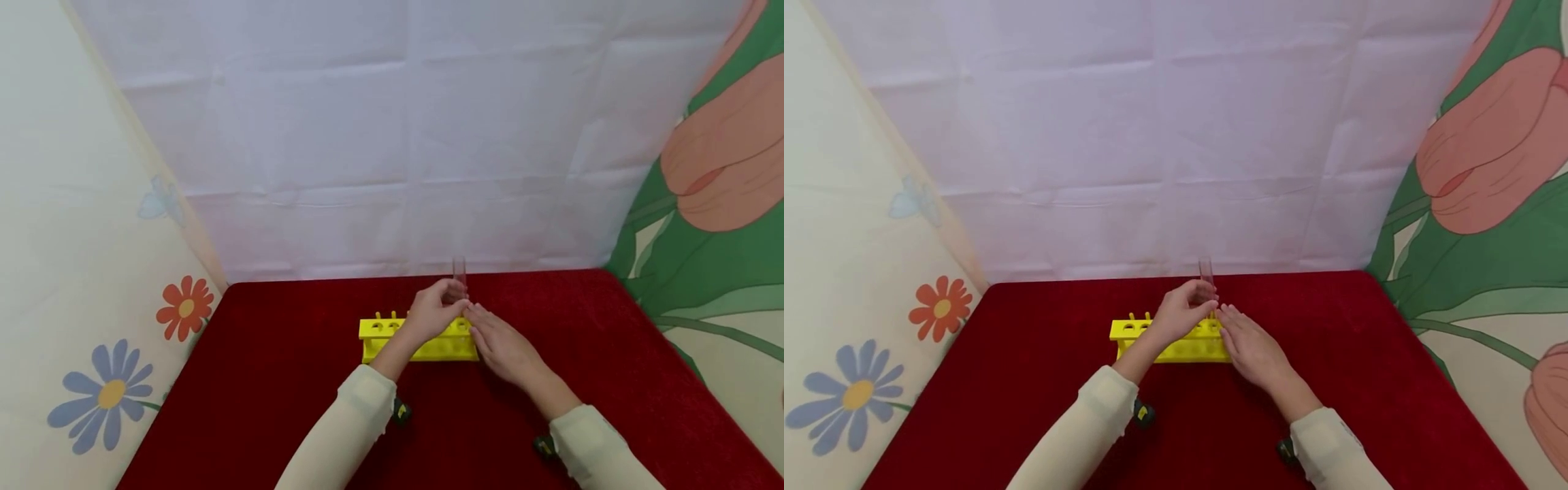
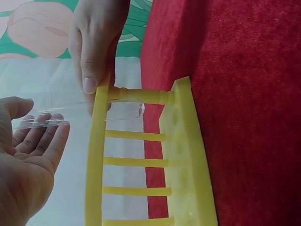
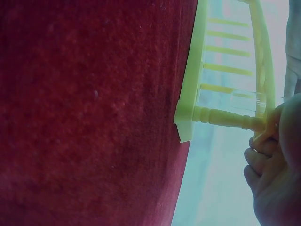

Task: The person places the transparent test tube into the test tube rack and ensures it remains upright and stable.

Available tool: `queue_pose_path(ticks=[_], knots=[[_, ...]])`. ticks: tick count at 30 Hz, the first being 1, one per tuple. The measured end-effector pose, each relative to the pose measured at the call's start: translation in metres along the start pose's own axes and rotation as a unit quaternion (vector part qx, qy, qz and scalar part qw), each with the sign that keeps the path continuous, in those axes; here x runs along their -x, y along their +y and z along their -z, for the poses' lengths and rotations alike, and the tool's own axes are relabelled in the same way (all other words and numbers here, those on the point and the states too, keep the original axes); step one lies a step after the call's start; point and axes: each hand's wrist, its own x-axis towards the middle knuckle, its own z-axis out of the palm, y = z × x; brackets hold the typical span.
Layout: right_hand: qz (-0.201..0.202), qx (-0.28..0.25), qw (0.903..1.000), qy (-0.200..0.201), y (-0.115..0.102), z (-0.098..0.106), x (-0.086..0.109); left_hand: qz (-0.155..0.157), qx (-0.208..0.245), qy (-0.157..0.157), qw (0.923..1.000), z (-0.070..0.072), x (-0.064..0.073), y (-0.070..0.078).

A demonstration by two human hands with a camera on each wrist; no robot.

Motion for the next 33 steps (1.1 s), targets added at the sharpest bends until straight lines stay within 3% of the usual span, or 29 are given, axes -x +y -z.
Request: queue_pose_path(ticks=[33], knots=[[0.01,-0.017,0.9995,0.025,0.007,-0.012,-0.004,0.006,-0.023,-0.016,0.9996,-0.01,0.004,-0.018]])
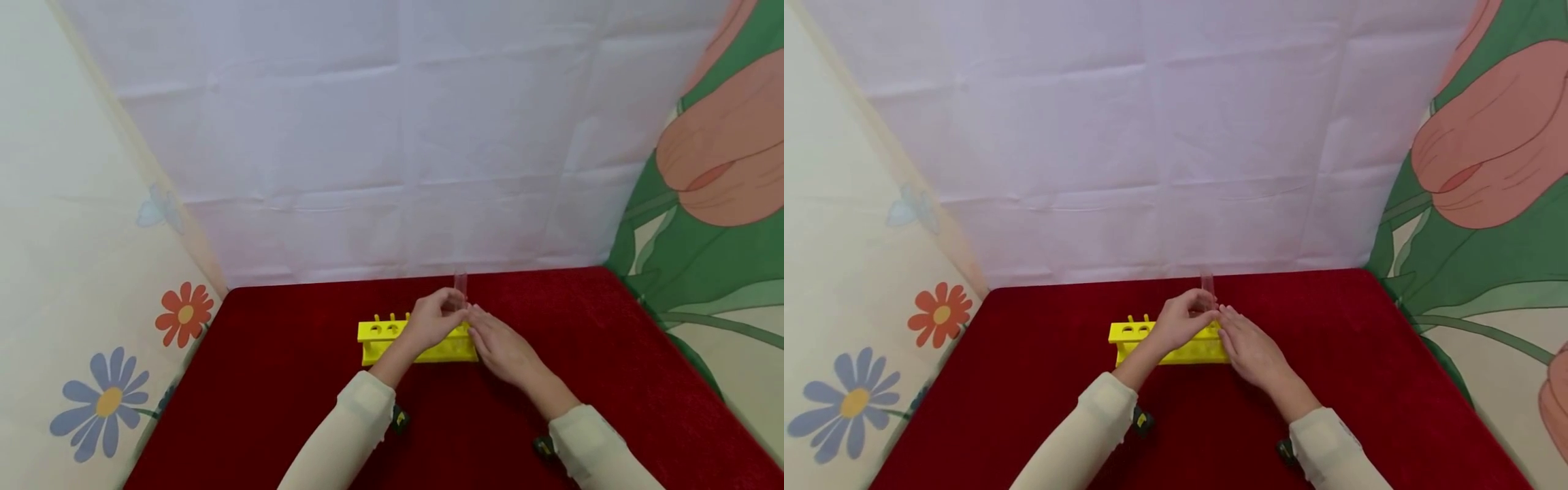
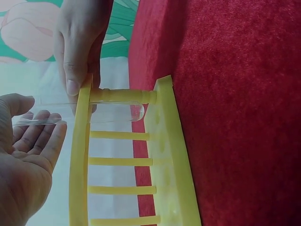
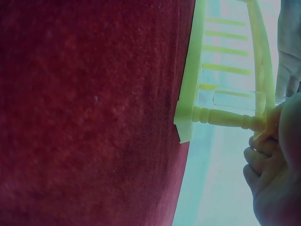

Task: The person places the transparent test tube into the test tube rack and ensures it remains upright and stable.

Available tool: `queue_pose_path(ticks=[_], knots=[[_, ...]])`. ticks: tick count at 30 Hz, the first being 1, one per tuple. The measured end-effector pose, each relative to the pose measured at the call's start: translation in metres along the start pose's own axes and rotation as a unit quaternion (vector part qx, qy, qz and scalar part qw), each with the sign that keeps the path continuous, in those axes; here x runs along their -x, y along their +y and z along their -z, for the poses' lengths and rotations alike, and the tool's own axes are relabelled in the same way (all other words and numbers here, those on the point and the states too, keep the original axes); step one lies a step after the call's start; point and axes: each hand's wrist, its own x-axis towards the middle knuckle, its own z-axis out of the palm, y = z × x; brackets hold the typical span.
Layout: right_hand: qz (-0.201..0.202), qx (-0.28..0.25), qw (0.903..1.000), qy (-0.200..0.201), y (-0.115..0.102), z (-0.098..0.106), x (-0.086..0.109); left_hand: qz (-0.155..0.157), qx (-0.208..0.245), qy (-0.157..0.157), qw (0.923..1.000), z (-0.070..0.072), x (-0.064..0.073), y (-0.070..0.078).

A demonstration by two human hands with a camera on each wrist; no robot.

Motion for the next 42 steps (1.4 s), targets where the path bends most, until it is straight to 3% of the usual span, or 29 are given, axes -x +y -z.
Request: queue_pose_path(ticks=[12,19,36,42], knots=[[0.017,0.022,0.9996,0.003,0.0022,0.0053,-0.0007,-0.024,-0.016,-0.001,0.9996,-0.0025,-0.0026,0.0002],[0.012,0.009,0.9999,-0.004,0.0015,0.0054,-0.0016,-0.007,-0.024,-0.014,0.9996,-0.0034,-0.0016,-0.0016],[-0.006,-0.006,1.0,-0.002,0.0003,0.0011,-0.0001,-0.023,-0.033,-0.013,0.9991,-0.0064,0.0038,-0.0071],[0.002,-0.002,1.0,-0.003,0.0009,0.0024,0.0003,-0.013,-0.038,-0.015,0.9991,-0.0075,0.0039,-0.0066]])
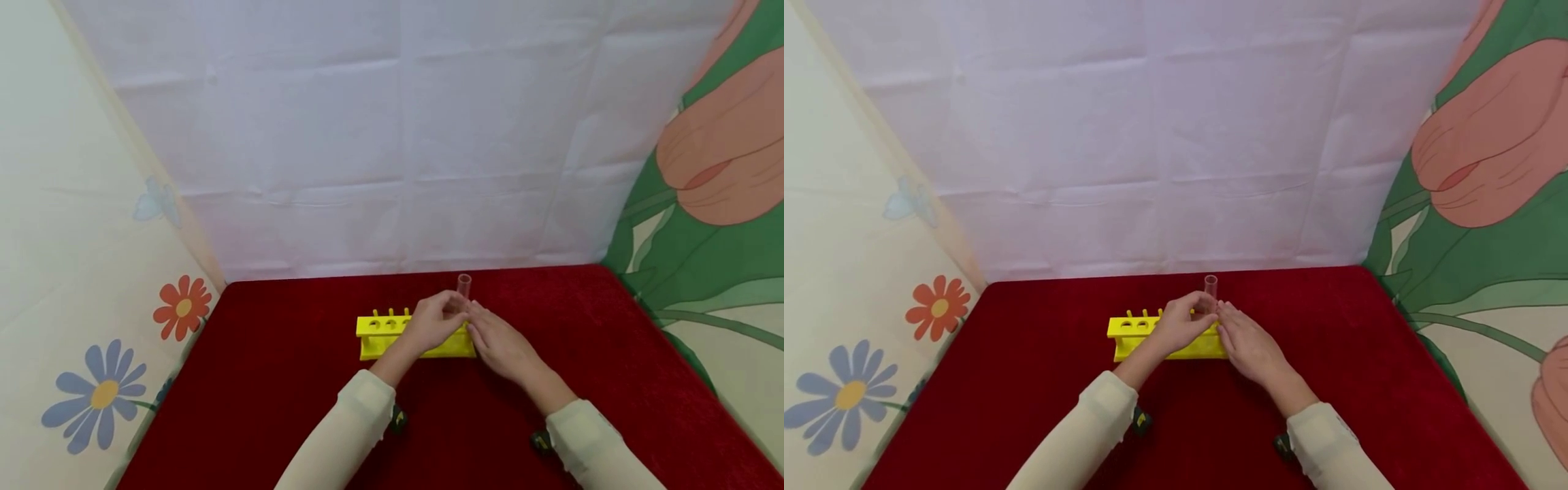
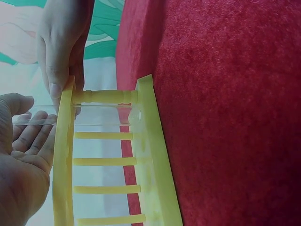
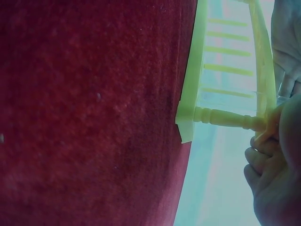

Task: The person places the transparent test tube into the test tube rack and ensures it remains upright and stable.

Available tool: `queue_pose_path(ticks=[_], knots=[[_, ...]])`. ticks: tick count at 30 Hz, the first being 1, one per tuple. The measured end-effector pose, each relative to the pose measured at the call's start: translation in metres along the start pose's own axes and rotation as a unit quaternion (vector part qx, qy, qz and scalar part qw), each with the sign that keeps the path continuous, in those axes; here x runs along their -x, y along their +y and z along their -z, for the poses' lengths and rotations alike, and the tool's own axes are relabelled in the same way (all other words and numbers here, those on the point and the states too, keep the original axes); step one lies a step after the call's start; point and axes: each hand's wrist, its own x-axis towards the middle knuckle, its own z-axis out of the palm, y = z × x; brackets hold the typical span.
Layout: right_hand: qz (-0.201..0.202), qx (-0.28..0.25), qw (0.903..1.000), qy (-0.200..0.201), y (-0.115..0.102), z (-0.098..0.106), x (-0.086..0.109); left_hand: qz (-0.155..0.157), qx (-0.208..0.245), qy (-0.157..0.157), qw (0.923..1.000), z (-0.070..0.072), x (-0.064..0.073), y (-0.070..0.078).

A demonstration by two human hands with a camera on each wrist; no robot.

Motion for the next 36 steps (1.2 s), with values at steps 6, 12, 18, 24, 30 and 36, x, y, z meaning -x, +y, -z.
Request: queue_pose_path(ticks=[6,12,18,24,30,36], knots=[[-0.012,-0.012,0.9998,-0.004,-0.002,0.0005,-0.0004,0.007,-0.016,-0.003,0.9998,-0.0001,0.0014,-0.0004],[-0.008,-0.015,0.9998,-0.005,-0.0014,-0.0009,0.0006,0.004,-0.02,-0.01,0.9997,-0.0004,0.0014,-0.0028],[-0.002,-0.014,0.9999,-0.005,-0.0005,-0.001,0.0016,0.003,-0.014,-0.011,0.9998,0.0006,0.0011,-0.0018],[-0.005,-0.014,0.9999,-0.008,-0.0003,-0.0013,0.0019,0.008,-0.008,-0.013,0.9999,-0.0007,0.0009,-0.0026],[-0.01,-0.018,0.9997,-0.014,-0.0003,-0.0014,0.002,0.017,0.003,-0.015,0.9997,-0.0039,0.0021,-0.0049],[-0.01,-0.024,0.9996,-0.011,-0.002,-0.0007,0.0021,0.017,0.008,-0.01,0.9998,-0.002,0.0021,-0.0022]])
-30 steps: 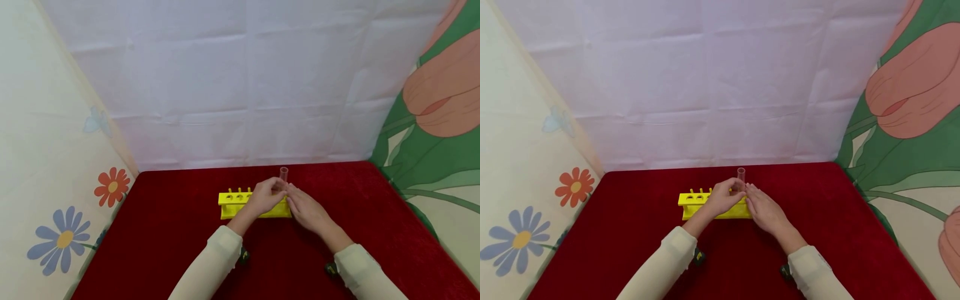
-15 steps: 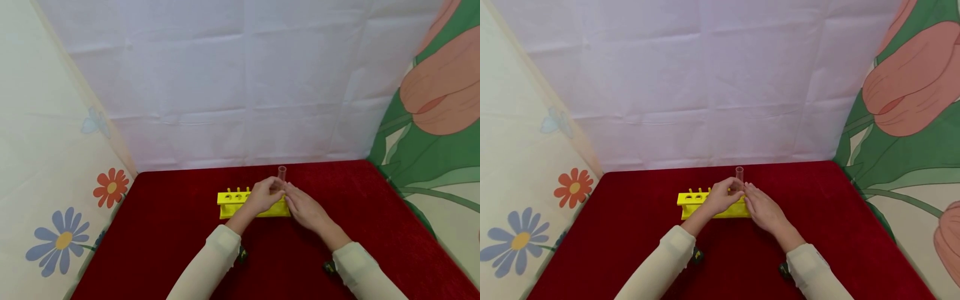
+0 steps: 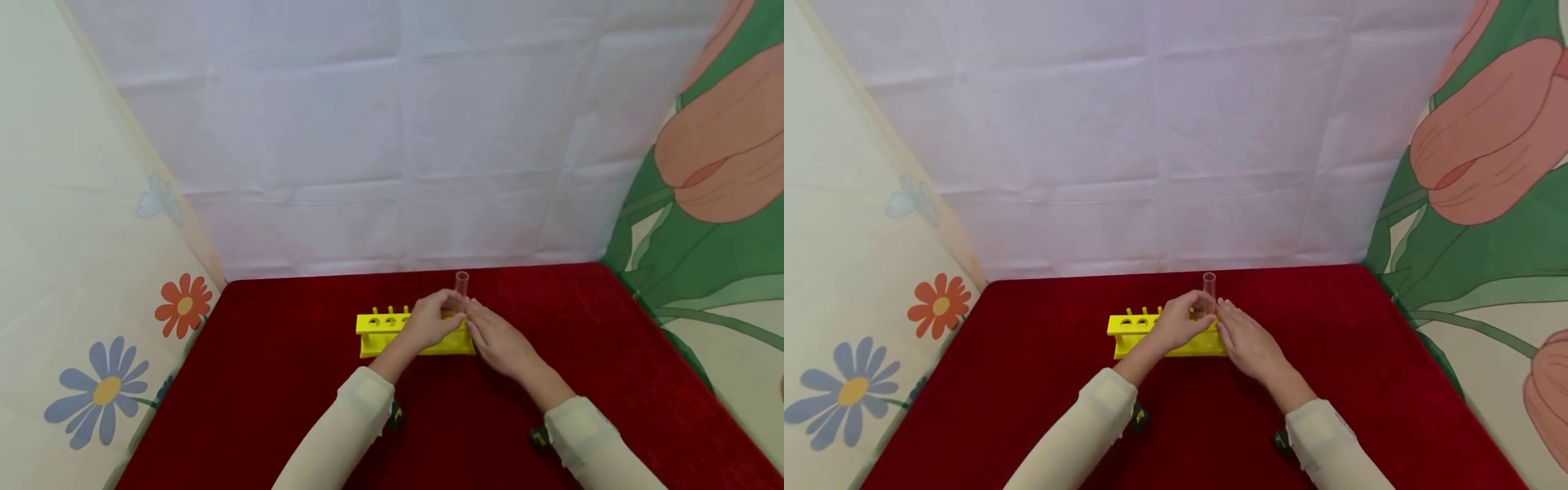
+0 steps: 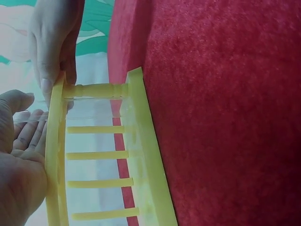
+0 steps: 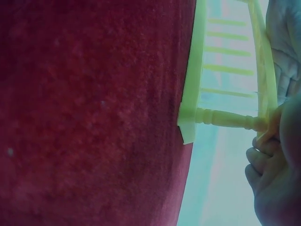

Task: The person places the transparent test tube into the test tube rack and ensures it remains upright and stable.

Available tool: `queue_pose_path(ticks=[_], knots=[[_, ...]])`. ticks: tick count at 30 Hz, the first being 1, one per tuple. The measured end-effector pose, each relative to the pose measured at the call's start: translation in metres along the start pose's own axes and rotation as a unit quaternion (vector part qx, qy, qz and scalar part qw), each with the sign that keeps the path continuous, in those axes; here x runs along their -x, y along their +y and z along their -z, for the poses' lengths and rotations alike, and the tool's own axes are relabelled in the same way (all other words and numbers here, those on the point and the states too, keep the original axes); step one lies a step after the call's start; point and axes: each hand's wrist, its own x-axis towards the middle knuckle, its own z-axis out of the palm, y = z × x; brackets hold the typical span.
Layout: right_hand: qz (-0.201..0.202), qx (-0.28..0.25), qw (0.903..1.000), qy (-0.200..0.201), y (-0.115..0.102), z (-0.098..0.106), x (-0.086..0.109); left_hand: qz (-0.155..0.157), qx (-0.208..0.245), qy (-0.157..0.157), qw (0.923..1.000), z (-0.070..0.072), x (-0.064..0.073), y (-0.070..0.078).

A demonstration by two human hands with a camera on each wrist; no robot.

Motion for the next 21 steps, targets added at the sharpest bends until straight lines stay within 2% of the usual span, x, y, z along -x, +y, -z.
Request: queue_pose_path(ticks=[9,15,21], knots=[[0.011,-0.01,0.9998,0.013,-0.001,-0.001,-0.001,-0.012,-0.002,-0.008,0.9999,0.005,0.001,0.001],[0.0,-0.019,0.9998,-0.001,0.0,0.001,-0.001,-0.008,-0.003,-0.015,0.9998,0.005,0.003,0.001],[-0.002,-0.01,0.9999,-0.002,0.002,0.005,-0.001,-0.02,-0.036,-0.029,0.9987,0.013,0.006,0.004]])
